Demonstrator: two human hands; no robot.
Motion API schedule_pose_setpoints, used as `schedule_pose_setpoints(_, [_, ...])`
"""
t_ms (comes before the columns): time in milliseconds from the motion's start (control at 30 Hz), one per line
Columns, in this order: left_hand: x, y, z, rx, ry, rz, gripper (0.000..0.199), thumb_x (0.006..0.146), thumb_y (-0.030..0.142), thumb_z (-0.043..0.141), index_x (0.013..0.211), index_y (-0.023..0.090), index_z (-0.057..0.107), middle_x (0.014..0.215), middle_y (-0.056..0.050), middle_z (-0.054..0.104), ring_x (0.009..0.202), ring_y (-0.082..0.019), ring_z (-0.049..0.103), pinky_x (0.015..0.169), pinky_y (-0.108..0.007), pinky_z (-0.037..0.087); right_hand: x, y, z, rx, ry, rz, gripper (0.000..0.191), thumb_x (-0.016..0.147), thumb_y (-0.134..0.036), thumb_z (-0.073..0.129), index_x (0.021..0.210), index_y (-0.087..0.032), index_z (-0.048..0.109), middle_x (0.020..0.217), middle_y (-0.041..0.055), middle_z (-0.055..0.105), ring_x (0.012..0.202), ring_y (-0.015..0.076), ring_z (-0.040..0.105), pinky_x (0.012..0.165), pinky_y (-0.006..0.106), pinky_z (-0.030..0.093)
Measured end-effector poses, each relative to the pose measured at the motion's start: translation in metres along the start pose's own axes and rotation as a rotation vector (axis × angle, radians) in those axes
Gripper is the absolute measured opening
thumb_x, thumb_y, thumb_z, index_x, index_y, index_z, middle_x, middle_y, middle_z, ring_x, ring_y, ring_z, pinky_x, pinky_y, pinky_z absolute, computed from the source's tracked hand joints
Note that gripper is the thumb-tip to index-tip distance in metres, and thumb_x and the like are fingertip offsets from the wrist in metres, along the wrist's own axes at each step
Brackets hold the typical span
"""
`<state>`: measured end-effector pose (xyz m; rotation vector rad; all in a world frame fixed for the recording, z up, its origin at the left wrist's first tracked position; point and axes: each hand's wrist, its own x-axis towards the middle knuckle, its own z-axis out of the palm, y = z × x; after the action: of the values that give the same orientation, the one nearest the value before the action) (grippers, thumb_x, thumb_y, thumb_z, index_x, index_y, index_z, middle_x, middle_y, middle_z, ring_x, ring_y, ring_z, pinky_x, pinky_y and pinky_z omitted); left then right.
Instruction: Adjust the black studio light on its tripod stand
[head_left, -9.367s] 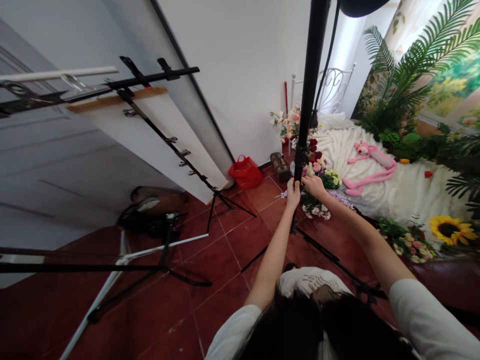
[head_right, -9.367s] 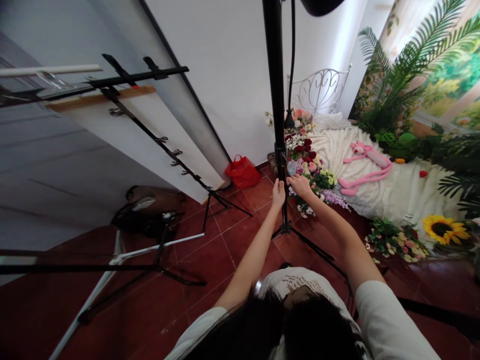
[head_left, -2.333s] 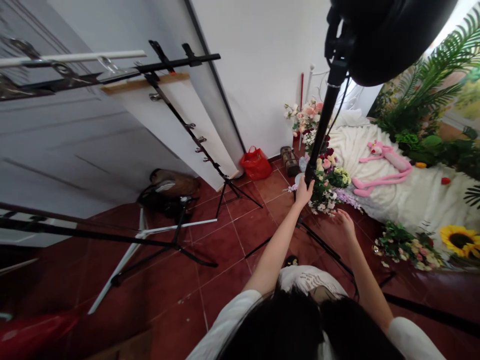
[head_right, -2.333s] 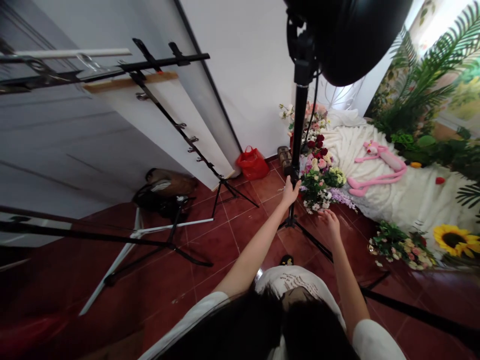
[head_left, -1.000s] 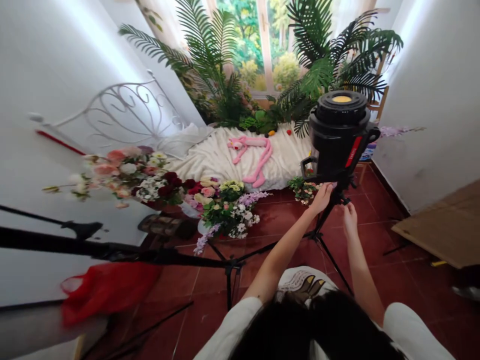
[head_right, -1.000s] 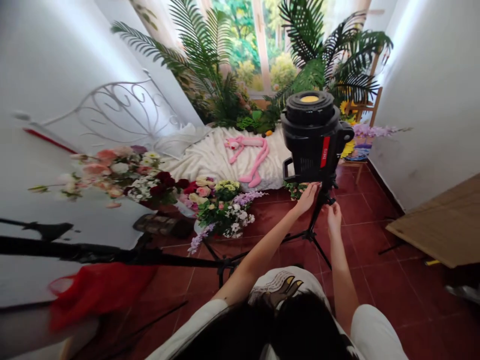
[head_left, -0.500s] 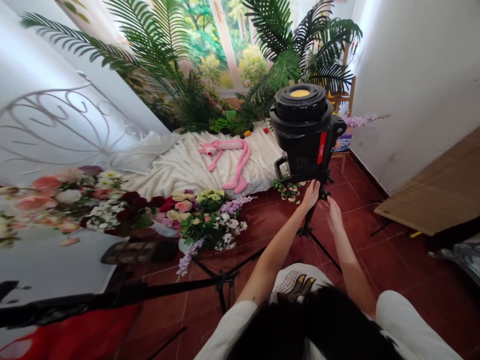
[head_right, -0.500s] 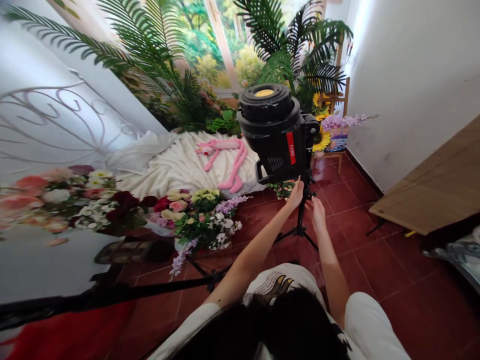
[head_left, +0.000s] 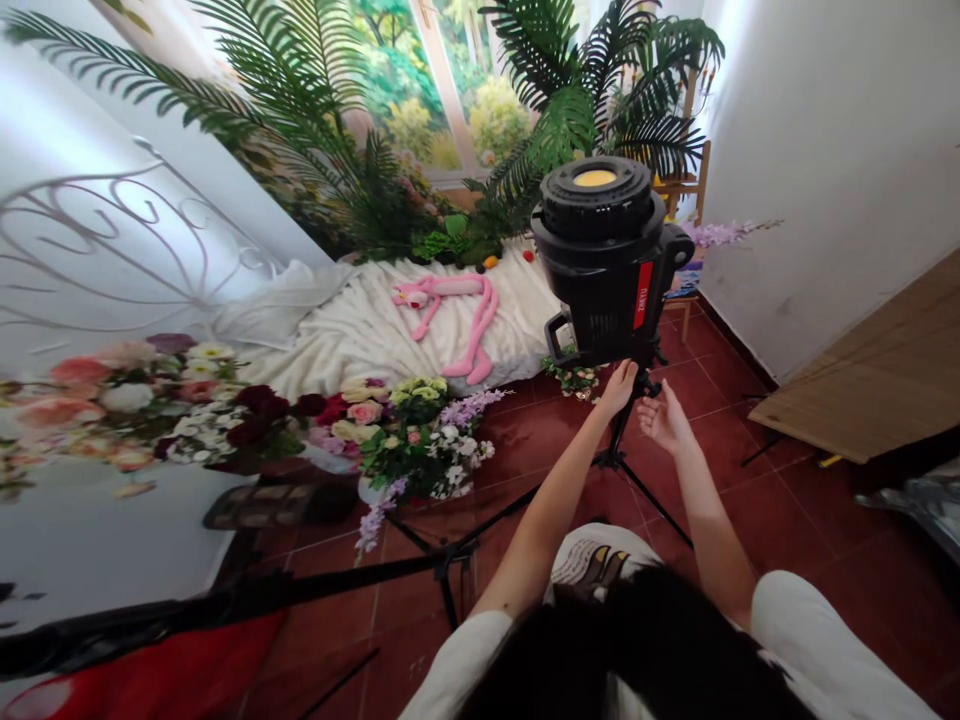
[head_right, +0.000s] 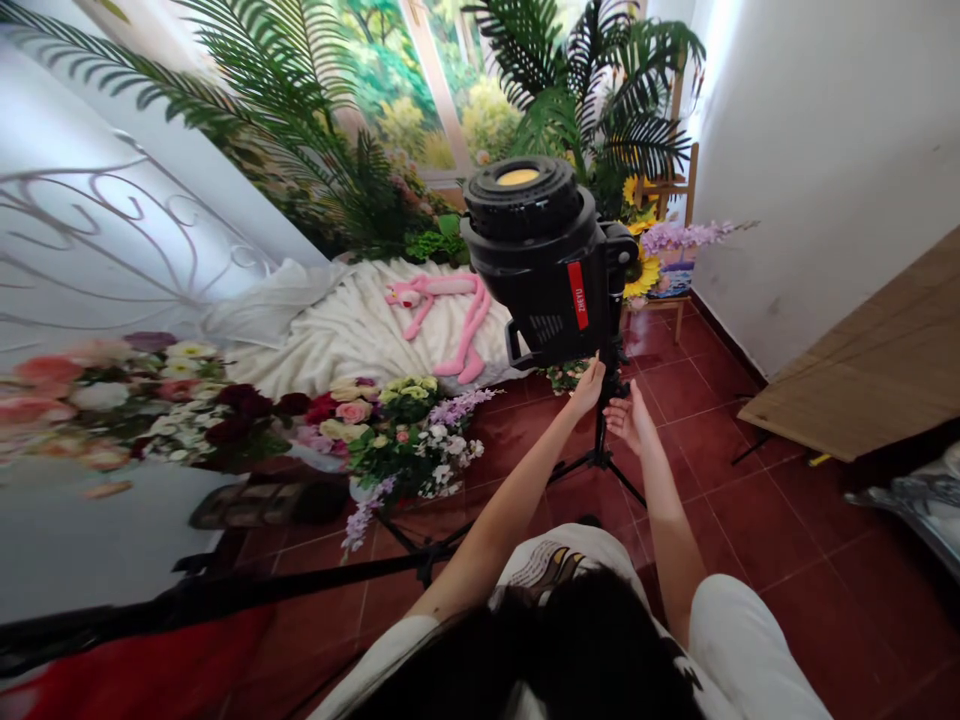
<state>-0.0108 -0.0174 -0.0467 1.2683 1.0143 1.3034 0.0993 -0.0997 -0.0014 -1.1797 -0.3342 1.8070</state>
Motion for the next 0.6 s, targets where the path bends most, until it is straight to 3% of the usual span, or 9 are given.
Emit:
schedule_pose_setpoints(233, [0.001,-0.008,0.0,-0.066,-0.075,0.011,0.064,0.086,0.072,0.043,0.106,0.014,0.063,0.096,-0.008,0.068,0.091,-0.017,0.067,0.09,-0.032,0.055,-0.005,-0.01,0.001,0.343,-0.295,0.027,0.024,0.084,-0.038,0.07,0.074,-0.02,0.058,0.056,-0.0071,0.06,0.046,0.0046,0.055,0.047,0.013,0.048])
schedule_pose_setpoints(367, [0.0,-0.008,0.002,-0.064,-0.057,-0.004,0.063,0.085,0.074,0.042,0.101,0.016,0.062,0.091,-0.007,0.068,0.084,-0.016,0.066,0.085,-0.032,0.055,-0.003,-0.014,-0.001,0.39,-0.308,0.073,0.015,0.081,-0.026,0.072,0.077,-0.019,0.06,0.06,-0.0074,0.064,0.047,0.0025,0.055,0.048,0.01,0.049])
schedule_pose_setpoints(600, [-0.001,-0.004,0.004,-0.017,0.0,0.016,0.063,0.084,0.076,0.041,0.092,0.018,0.061,0.086,-0.005,0.066,0.08,-0.015,0.063,0.079,-0.03,0.054,0.002,-0.016,-0.003,0.442,-0.29,0.108,0.011,0.078,-0.02,0.073,0.082,-0.017,0.064,0.065,-0.0055,0.069,0.048,0.002,0.056,0.048,0.008,0.05])
